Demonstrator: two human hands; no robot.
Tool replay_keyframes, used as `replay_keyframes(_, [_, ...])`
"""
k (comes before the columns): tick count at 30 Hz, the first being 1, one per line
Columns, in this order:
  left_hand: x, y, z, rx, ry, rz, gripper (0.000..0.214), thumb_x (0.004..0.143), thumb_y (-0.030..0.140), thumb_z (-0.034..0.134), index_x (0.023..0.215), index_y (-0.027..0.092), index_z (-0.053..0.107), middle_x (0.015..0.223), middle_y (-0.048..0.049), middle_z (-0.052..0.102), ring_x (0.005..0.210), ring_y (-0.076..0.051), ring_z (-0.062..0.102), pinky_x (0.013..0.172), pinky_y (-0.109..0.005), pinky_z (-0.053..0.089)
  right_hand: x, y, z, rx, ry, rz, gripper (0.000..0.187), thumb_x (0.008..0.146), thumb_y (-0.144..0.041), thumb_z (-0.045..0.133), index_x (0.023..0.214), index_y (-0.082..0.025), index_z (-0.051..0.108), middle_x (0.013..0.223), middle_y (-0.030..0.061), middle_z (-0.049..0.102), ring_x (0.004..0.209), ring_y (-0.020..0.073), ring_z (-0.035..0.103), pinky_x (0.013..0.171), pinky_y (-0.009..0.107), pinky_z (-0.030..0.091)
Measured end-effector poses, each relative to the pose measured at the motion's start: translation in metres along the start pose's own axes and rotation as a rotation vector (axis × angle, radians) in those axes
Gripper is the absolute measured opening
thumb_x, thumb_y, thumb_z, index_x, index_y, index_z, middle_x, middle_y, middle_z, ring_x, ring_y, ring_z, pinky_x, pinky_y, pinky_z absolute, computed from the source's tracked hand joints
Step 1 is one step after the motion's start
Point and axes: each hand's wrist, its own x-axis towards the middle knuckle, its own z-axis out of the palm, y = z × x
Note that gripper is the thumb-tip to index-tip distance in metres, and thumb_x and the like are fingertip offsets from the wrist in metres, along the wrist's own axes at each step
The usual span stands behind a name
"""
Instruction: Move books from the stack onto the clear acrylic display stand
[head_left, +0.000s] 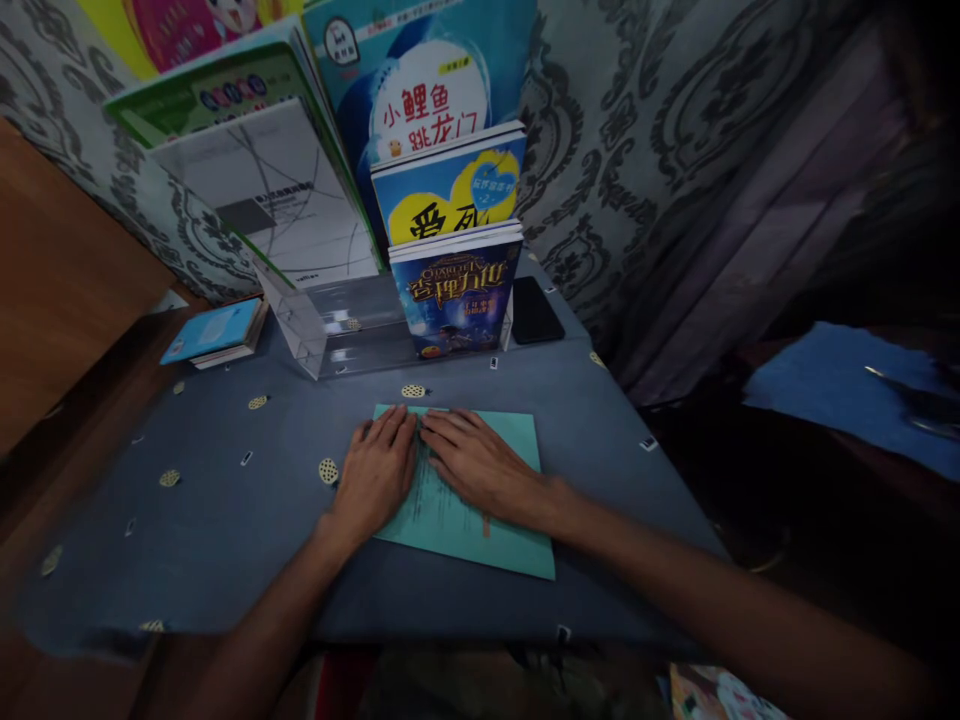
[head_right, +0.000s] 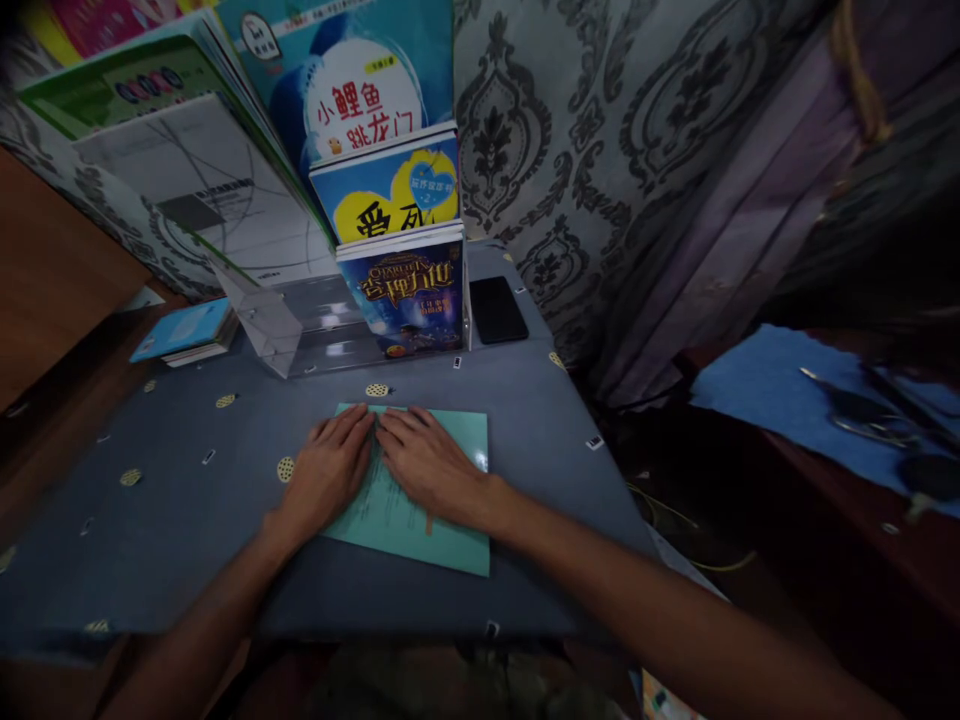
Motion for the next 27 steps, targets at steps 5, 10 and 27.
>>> replay_keyframes(5, [-0.002, 0.002, 0.0, -0.004, 0.003, -0.042, 0.04, 0.103, 0.023, 0.042, 0.139, 0.014, 0.054, 0.15, -0.0154, 0.055, 0.14, -0.029, 0.05, 0.11, -0.05, 0.044, 0.001, 0.0, 0.002, -0.019, -0.019, 0.008, 0.036, 0.103, -0.023, 0.045, 0.133, -0.017, 0.063, 0.14, 0.0137, 0.064, 0.136, 0.027, 0.054, 0.117, 0.052, 0.041])
replay_keyframes(10, [-0.001, 0.002, 0.0, -0.011, -0.001, -0.047, 0.04, 0.102, 0.024, 0.041, 0.139, 0.015, 0.055, 0.15, -0.0155, 0.055, 0.14, -0.03, 0.05, 0.109, -0.05, 0.045, -0.006, 0.005, 0.0, -0.006, 0.002, 0.038, 0.037, 0.102, -0.021, 0.046, 0.135, -0.017, 0.063, 0.141, 0.0132, 0.064, 0.135, 0.0261, 0.056, 0.117, 0.05, 0.041])
replay_keyframes(27, [-0.015, 0.006, -0.047, -0.099, 0.08, -0.015, 0.036, 0.102, 0.023, 0.036, 0.128, 0.024, 0.061, 0.126, -0.0094, 0.07, 0.118, -0.026, 0.065, 0.104, -0.048, 0.052, -0.069, 0.042, -0.025, -0.009, 0.205, 0.231, 0.035, 0.103, -0.024, 0.044, 0.126, -0.02, 0.07, 0.131, 0.0121, 0.071, 0.121, 0.0291, 0.066, 0.099, 0.051, 0.054])
